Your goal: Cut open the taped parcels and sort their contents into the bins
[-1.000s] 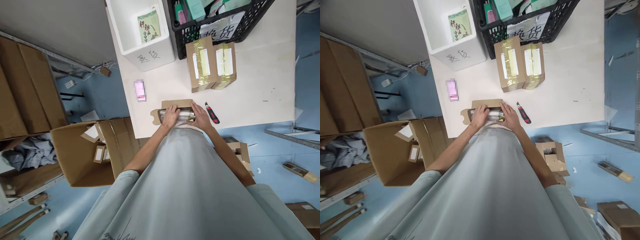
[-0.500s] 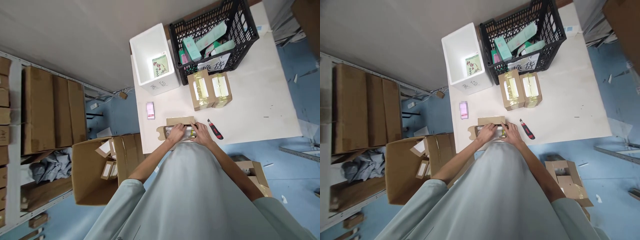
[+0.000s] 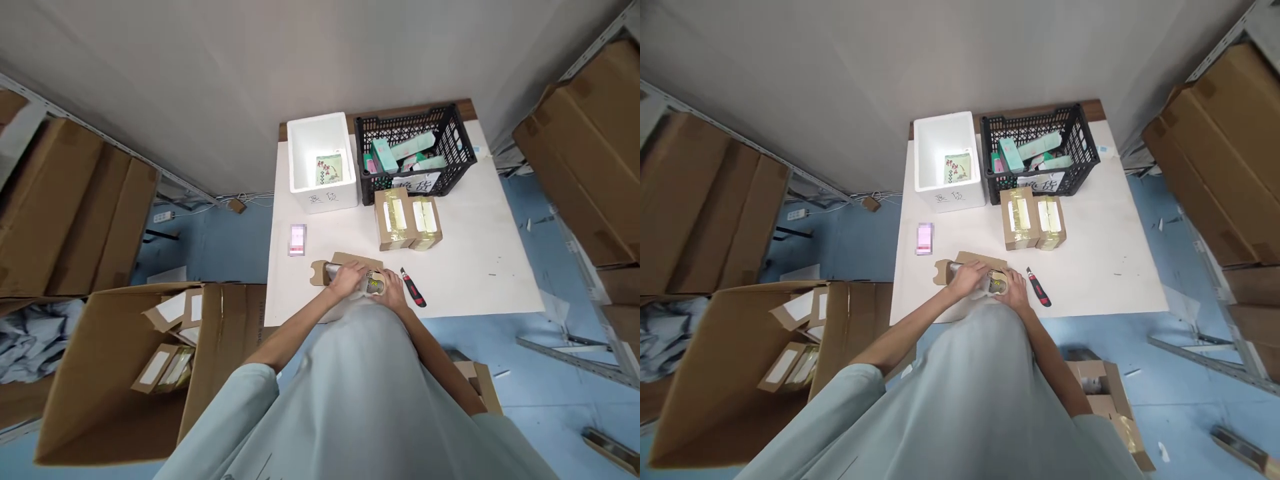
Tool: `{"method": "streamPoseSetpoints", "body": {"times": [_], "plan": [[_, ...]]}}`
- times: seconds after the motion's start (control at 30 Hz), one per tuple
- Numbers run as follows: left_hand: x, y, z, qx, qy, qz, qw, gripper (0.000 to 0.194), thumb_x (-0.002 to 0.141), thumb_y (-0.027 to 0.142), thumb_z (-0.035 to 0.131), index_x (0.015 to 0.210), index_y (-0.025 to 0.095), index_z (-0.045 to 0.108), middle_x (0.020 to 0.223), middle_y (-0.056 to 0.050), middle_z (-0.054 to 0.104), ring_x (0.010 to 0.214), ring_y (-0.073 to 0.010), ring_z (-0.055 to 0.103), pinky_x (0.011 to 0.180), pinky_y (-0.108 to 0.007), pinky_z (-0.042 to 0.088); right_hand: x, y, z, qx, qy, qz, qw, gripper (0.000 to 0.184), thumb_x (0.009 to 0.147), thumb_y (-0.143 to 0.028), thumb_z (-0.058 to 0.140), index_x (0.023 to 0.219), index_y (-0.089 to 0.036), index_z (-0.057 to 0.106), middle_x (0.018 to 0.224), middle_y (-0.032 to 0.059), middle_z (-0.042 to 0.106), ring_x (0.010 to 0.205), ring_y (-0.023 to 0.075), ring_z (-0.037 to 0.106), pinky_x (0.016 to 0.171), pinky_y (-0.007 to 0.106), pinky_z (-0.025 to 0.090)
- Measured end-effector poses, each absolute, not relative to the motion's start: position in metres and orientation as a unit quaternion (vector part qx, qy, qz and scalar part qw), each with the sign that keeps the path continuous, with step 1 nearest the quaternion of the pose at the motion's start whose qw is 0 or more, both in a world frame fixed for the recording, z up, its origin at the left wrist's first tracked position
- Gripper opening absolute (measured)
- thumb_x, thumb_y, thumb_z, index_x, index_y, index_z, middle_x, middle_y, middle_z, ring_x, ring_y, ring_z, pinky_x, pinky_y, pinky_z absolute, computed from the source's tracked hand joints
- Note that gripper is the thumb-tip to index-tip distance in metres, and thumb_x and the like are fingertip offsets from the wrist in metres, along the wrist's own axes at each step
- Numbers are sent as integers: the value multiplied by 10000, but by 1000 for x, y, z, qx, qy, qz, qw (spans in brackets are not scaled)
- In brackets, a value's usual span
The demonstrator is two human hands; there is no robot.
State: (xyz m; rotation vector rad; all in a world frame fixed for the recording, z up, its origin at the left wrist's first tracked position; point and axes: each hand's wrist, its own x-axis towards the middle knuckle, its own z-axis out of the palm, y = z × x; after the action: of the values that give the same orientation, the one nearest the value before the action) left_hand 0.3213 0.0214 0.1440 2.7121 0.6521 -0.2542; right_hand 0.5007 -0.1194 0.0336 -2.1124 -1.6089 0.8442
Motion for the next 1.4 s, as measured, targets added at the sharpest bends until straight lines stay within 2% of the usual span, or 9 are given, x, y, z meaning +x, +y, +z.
{"method": "streamPoseSetpoints", "body": {"times": [0.23,0.37,0.5,0.67,0.9,1.03,1.17,1.3,1.4], "plan": [[259,57,193,880,318,139,324,161,1064,304,676,1155,223,781,1166,-100,779,1105,-264,733,966,-370,601,511,-118,44,-724,-579,318,199,1071,832,-662,896,1728,-234,496,1727,244,539,1597,465,514,1308,622,441],[234,76,223,797,379,293,368,407,1026,585,737,869,212,685,909,-36,671,838,-205,651,774,-310,524,506,-112,62,-731,-575,303,205,1026,788,-771,889,1613,-212,645,1783,234,487,1671,474,436,1363,646,377],[222,84,250,741,411,371,381,470,967,662,784,847,217,697,869,-16,648,830,-198,631,775,-307,500,499,-102,110,-725,-546,276,315,846,892,-852,741,1464,-230,763,1699,208,603,1639,447,492,1346,670,405],[217,80,262,716,428,396,384,473,945,676,798,853,217,725,855,-9,639,812,-191,627,764,-304,495,491,-77,210,-661,-532,248,467,788,1081,-796,496,1553,-200,703,1565,205,720,1492,396,656,1277,640,506],[222,76,267,744,405,391,361,465,999,659,757,860,216,719,860,-6,646,798,-178,623,747,-291,459,479,-19,313,-672,-660,124,312,1077,915,-651,881,1793,-232,421,1853,187,398,1728,417,350,1381,642,356],[224,77,271,760,374,382,370,429,1016,632,761,903,218,743,890,-19,678,814,-184,632,751,-284,472,475,7,335,-637,-738,136,174,541,1029,-378,810,1543,-242,710,1434,144,787,1377,372,703,1196,526,525],[222,81,264,779,342,361,383,352,1043,565,754,1006,216,784,995,-48,740,881,-201,683,794,-289,507,472,15,346,-646,-743,150,89,170,1046,-352,817,1174,-250,861,1121,72,855,1009,284,794,852,359,548],[213,87,245,787,333,348,385,236,1051,434,735,1106,222,822,1042,-60,770,930,-221,728,844,-304,546,475,8,349,-641,-753,122,81,134,1074,-342,788,1155,-294,884,1299,35,862,1052,267,820,764,340,543],[204,90,229,790,354,322,383,218,1075,321,641,1101,236,840,1041,-62,787,937,-227,754,845,-313,558,485,0,355,-624,-773,78,86,176,1057,-253,783,1183,-308,893,1480,21,807,1179,292,810,823,382,609]]}}
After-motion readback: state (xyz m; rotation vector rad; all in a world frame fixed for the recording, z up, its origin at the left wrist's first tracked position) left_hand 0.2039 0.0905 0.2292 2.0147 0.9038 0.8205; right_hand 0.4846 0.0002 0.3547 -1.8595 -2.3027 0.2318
